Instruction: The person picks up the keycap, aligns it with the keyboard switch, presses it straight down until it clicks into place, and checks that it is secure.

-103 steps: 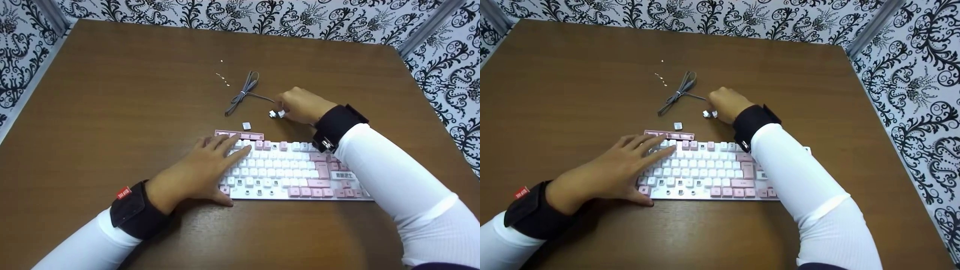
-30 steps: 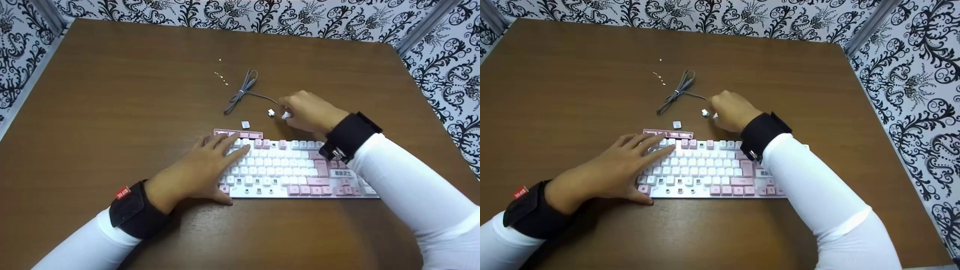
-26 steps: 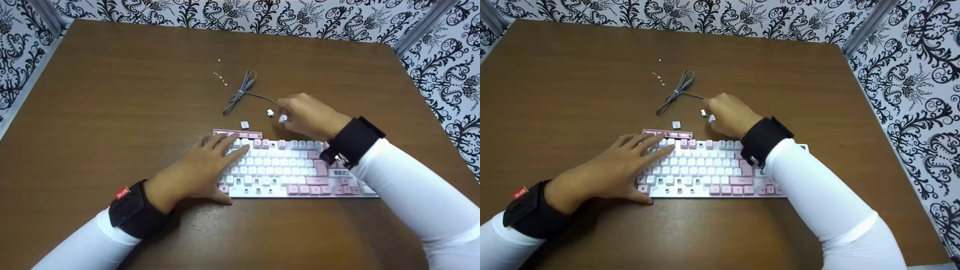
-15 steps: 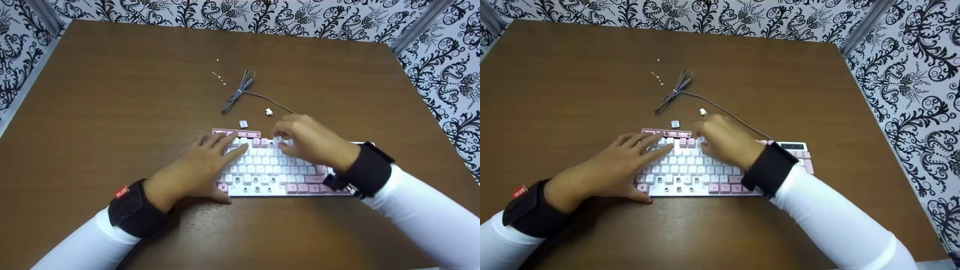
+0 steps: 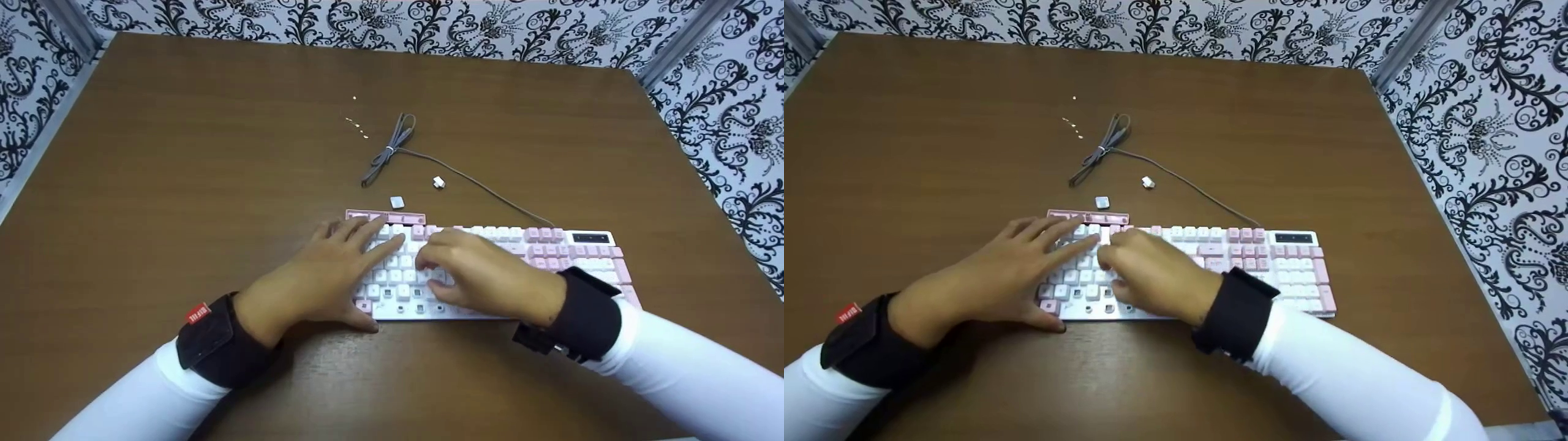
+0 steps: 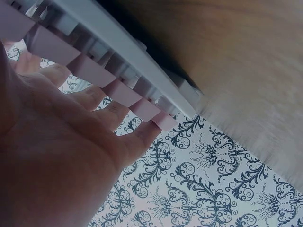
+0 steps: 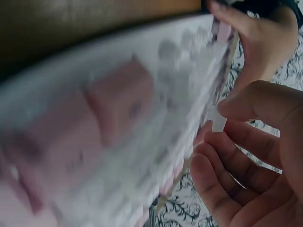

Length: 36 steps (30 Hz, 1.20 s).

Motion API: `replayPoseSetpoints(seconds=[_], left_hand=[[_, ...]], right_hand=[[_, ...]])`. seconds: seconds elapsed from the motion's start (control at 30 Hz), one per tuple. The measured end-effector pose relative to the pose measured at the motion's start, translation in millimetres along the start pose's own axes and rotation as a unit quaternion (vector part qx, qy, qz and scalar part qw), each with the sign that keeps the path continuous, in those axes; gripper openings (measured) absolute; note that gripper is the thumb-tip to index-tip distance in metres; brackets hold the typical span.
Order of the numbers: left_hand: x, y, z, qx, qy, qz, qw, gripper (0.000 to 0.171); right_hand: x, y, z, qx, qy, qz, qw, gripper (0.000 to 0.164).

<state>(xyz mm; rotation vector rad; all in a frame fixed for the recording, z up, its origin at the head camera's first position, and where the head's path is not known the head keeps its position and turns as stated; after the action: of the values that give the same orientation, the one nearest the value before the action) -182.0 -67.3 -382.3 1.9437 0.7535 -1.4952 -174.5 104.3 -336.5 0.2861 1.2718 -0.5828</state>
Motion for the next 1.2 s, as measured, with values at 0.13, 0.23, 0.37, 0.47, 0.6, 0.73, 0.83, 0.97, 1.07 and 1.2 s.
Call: replayPoseSetpoints(seconds=[0.13,0.23,0.37,0.47,0.6,0.73,0.83,0.97,1.07,1.2], left_hand=[[0.5,0.1,0.2,0.004,-0.006,-0.005,1.0,0.122],[0.9,0.3,0.2,0.007,-0.007,-0.007,0.9999,0.122],[1.0,0.0,0.8,0.004,-0.005,-0.004,1.0,0.122],[1.0,-0.2,0.9,0.0,-0.008,0.0,1.0,0.122],[1.4,-0.4,0.9,0.002,-0.014,0.0,0.9999,0.121],[1.8,-0.6,1.1,0.003,-0.017,-0.001,0.9999,0.121],[1.2,-0.4,1.0,0.003,-0.016,-0.002,0.9999,0.121],[0.4,0.0,0.7,0.006,-0.013,-0.01,0.9999,0.121],[0.1,0.2,0.5,0.008,-0.012,-0.012,0.9998,0.122],[-0.3,0.2,0.2,0.008,-0.014,-0.01,0.9998,0.122]], right_hand=[[9,0,5,-0.022,-0.005,-0.002,1.0,0.016],[13,1,8,-0.026,0.001,-0.005,1.0,0.016],[16,2,8,-0.021,0.009,-0.006,1.0,0.017],[17,3,7,-0.017,0.01,-0.006,1.0,0.018],[17,4,6,-0.015,0.008,-0.012,1.0,0.018],[18,5,5,-0.015,0.002,-0.016,1.0,0.018],[18,6,6,-0.019,0.002,-0.015,1.0,0.017],[19,6,6,-0.03,0.007,-0.019,0.999,0.016],[19,6,6,-0.032,0.006,-0.023,0.999,0.015],[20,7,5,-0.025,-0.002,-0.021,0.999,0.016]])
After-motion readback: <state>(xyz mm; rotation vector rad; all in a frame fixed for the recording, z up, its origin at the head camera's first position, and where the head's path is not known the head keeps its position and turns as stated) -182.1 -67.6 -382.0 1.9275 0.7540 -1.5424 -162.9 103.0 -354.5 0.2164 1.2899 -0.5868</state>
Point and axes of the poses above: each hand's wrist, its own y-axis away from the middle knuckle, its own x-axis out of the palm, z = x × y, the point moved 5 cm from there along -y, towards the middle knuckle, and after that the axes turned 2 degrees about -x, right-handed, at the moved point
